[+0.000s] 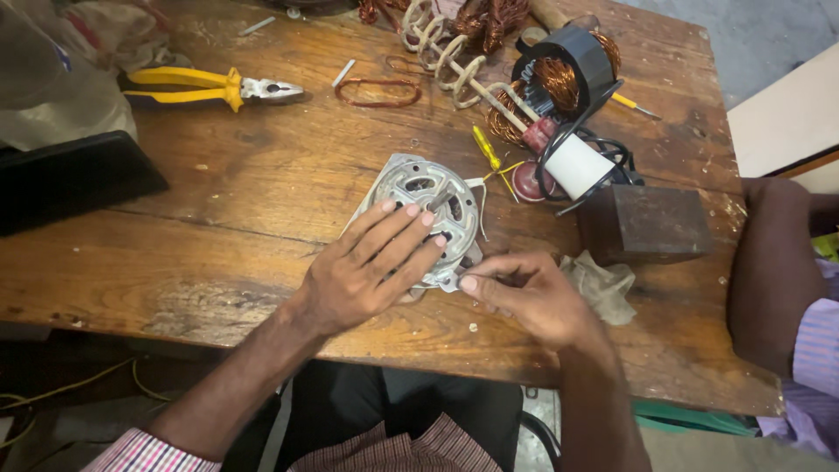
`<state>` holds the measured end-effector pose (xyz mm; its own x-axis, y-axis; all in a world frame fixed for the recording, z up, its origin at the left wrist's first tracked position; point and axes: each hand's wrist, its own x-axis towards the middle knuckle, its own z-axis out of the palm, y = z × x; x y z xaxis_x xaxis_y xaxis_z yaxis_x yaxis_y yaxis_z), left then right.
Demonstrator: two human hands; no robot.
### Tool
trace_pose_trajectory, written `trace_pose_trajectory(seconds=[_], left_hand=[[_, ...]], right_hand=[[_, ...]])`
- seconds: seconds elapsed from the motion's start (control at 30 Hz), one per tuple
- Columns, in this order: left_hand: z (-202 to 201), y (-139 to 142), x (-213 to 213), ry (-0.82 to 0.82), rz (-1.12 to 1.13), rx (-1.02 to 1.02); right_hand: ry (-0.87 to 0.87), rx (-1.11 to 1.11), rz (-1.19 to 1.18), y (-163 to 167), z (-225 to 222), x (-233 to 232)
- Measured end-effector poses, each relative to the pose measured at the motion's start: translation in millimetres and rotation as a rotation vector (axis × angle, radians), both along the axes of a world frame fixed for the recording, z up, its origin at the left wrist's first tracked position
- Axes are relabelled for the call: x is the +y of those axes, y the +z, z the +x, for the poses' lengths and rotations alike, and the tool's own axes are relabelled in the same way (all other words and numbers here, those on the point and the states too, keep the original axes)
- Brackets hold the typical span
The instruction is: The person assembles a small electric motor by inserting a rotor into a stator, aligning the components, and securing them with bolts and a wrench. They tighten the bolts in sequence and rotate the assembly to check alignment.
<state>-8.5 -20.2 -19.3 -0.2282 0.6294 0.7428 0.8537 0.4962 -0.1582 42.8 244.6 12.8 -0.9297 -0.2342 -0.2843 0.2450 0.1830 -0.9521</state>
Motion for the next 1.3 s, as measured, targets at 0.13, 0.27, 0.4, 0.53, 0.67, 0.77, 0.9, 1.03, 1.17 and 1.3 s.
trace_pose_trajectory(seconds=[0.13,0.27,0.4,0.53,0.67,0.77,0.9,1.03,1.17,1.3], left_hand=[[-2,-6,3,-0.011,0.032,-0.003],[-2,-7,4,-0.017,0.029,0.018],[1,-4,0,-0.006,0.027,0.005],[-1,-3,0,-0.020,0.039,0.010],[-1,-2,3,0.003,0.043,0.047],[0,1,4,0.008,0.035,0.047],[4,7,-2,-0.009,0.025,0.008],[5,6,-5,0.025,0.001,0.062],[-1,-3,3,-0.009,0.057,0.093],[-2,-5,2,0.003,0.022,0.066]], right_hand=[[0.020,-0.027,0.047,2,-7,1],[0.034,-0.103,0.087,11,-17,-1],[0.058,-0.112,0.097,15,-14,-5],[-0.112,-0.281,-0.050,5,14,-21],[-0.425,-0.385,-0.443,-6,48,-57],[-0.629,-0.399,-0.827,-9,69,-100],[-0.828,-0.350,-0.997,-12,75,-147],[-0.698,-0.329,-0.881,-11,81,-141],[-0.531,-0.180,-0.333,-9,82,-94],[-0.436,0.058,-0.055,-3,73,-54]])
